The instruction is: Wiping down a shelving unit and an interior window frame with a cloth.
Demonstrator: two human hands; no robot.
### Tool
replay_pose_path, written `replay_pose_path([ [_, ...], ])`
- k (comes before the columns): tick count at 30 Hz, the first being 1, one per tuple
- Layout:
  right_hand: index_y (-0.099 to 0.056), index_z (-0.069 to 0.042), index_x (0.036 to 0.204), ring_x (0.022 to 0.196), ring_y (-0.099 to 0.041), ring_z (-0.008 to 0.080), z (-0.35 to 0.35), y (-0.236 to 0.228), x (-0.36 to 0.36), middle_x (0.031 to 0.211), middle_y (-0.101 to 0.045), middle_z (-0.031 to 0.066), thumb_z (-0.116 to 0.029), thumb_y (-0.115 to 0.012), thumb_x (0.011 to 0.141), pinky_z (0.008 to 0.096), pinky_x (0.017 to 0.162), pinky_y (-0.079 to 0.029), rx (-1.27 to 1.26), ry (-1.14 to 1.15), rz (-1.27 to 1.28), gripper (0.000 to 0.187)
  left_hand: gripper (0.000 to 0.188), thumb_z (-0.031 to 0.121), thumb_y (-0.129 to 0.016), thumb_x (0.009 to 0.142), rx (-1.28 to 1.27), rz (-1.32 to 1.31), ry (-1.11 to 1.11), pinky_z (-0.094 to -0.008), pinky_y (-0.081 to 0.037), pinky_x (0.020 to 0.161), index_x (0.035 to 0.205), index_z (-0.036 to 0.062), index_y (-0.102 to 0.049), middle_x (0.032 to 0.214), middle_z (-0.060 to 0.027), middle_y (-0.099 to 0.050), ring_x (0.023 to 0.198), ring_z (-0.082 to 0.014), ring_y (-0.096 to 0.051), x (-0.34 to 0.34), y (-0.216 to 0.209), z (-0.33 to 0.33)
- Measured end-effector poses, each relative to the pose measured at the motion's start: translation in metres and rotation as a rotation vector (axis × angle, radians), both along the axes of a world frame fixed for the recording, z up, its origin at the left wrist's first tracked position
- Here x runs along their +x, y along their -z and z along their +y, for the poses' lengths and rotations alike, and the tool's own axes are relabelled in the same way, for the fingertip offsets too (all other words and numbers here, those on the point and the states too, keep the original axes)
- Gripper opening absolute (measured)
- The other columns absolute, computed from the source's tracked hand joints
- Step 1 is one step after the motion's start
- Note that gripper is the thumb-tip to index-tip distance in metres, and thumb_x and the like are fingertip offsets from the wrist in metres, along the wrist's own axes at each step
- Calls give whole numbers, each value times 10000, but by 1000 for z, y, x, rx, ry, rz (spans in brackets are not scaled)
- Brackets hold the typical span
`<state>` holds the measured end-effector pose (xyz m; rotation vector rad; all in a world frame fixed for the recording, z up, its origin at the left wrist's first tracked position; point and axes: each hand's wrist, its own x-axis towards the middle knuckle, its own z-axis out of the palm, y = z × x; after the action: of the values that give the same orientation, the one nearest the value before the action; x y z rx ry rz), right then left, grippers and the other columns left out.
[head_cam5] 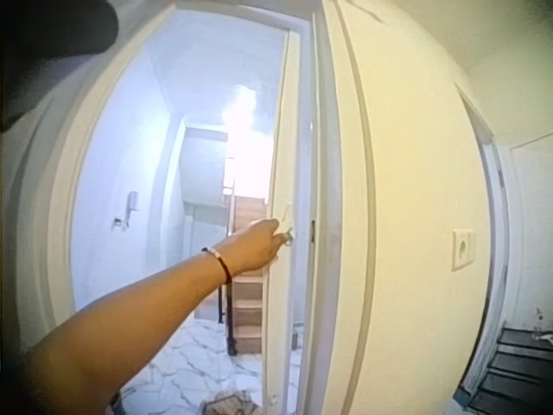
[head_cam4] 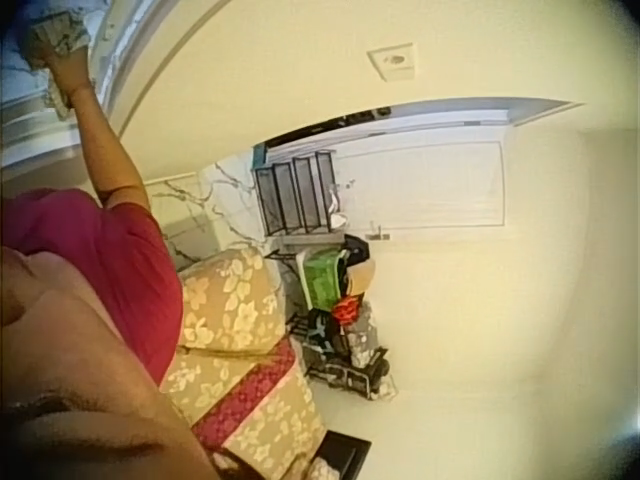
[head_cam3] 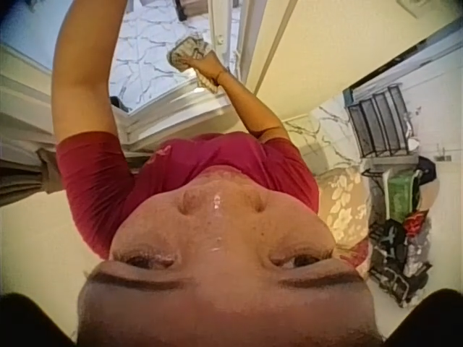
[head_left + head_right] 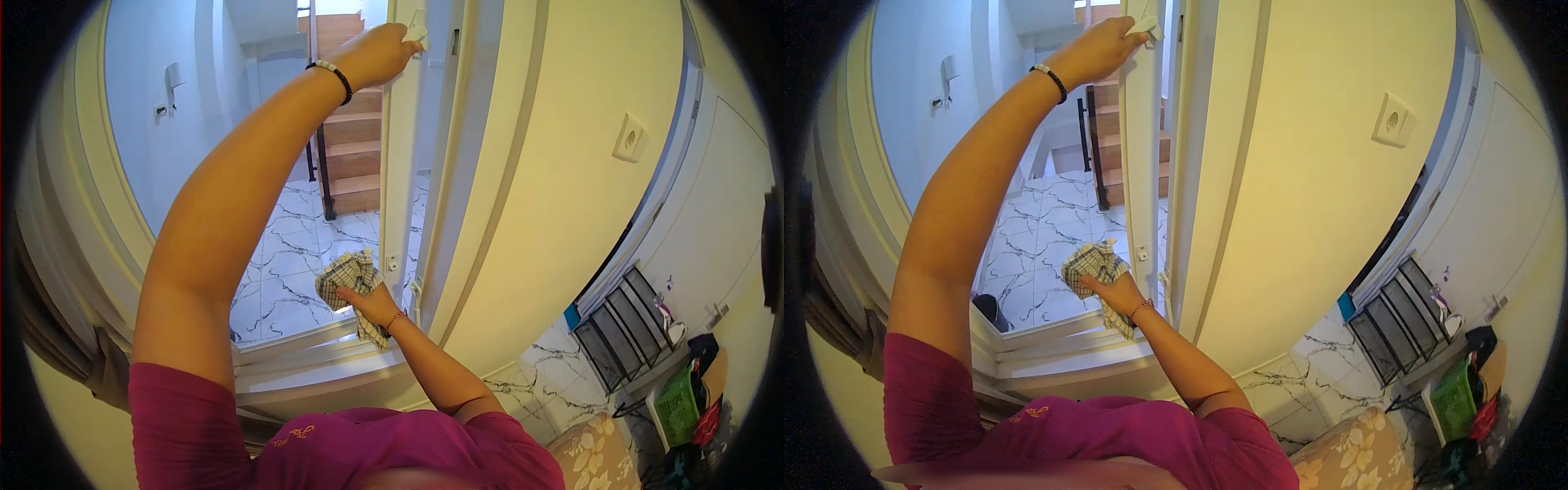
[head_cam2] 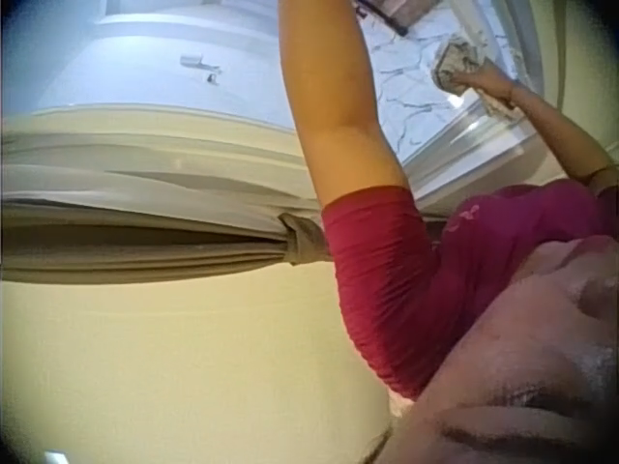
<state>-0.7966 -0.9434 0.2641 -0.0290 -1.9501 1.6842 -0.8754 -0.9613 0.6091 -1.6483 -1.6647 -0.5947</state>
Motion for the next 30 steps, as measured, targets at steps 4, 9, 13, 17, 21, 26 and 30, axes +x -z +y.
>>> replay_pose_path([
  [4, -541, -2, 1047, 891, -578, 149, -1, -2, 3, 954, -626, 86, -270, -700, 745, 282, 795, -458, 10, -44, 10, 434, 370, 331, -412, 911, 67, -40, 31, -419, -414, 713, 899, -24, -516, 818, -241, -562, 773, -364, -551, -7, -10, -7],
  [9, -539, 2, 1032, 877, -583, 151, -3, -11, 5, 944, -626, 84, -253, -691, 756, 285, 786, -462, 20, -79, 11, 406, 364, 312, -461, 883, -260, 28, -119, -411, -414, 807, 919, -40, -546, 988, -259, -562, 929, -346, -551, -3, -42, -25],
  [13, -535, 3, 1031, 863, -587, 152, -1, -13, 5, 931, -629, 83, -239, -687, 760, 284, 784, -463, -26, -94, -25, 394, 371, 306, -436, 895, -345, 16, -97, -399, -415, 793, 897, -51, -536, 926, -242, -570, 855, -331, -546, 6, -54, -34],
  [17, -539, 0, 1024, 857, -589, 147, 3, -8, 1, 922, -632, 82, -247, -690, 760, 282, 782, -464, 11, -86, -20, 392, 372, 306, -427, 900, -366, 9, -123, -397, -414, 783, 883, -50, -534, 902, -225, -572, 825, -317, -541, 10, -56, -35],
  [21, -547, -1, 1015, 856, -590, 147, 2, -10, 0, 924, -633, 81, -262, -692, 759, 283, 778, -464, -21, -104, -50, 393, 374, 306, -425, 902, -388, 22, -75, -396, -416, 776, 874, -52, -531, 885, -225, -571, 815, -319, -540, 14, -57, -41],
  [26, -549, 0, 1020, 865, -589, 147, 4, -9, -1, 929, -633, 84, -260, -693, 757, 286, 781, -464, 39, -81, -17, 397, 373, 305, -426, 902, -390, 6, -82, -399, -418, 765, 867, -51, -530, 867, -227, -570, 802, -326, -540, 20, -57, -47],
  [30, -548, 1, 1025, 867, -587, 144, 1, -12, 3, 930, -633, 85, -252, -691, 758, 285, 781, -464, 24, -96, -17, 394, 367, 301, -425, 902, -369, 27, -130, -399, -419, 770, 877, -49, -536, 876, -232, -574, 813, -334, -543, 7, -56, -33],
])
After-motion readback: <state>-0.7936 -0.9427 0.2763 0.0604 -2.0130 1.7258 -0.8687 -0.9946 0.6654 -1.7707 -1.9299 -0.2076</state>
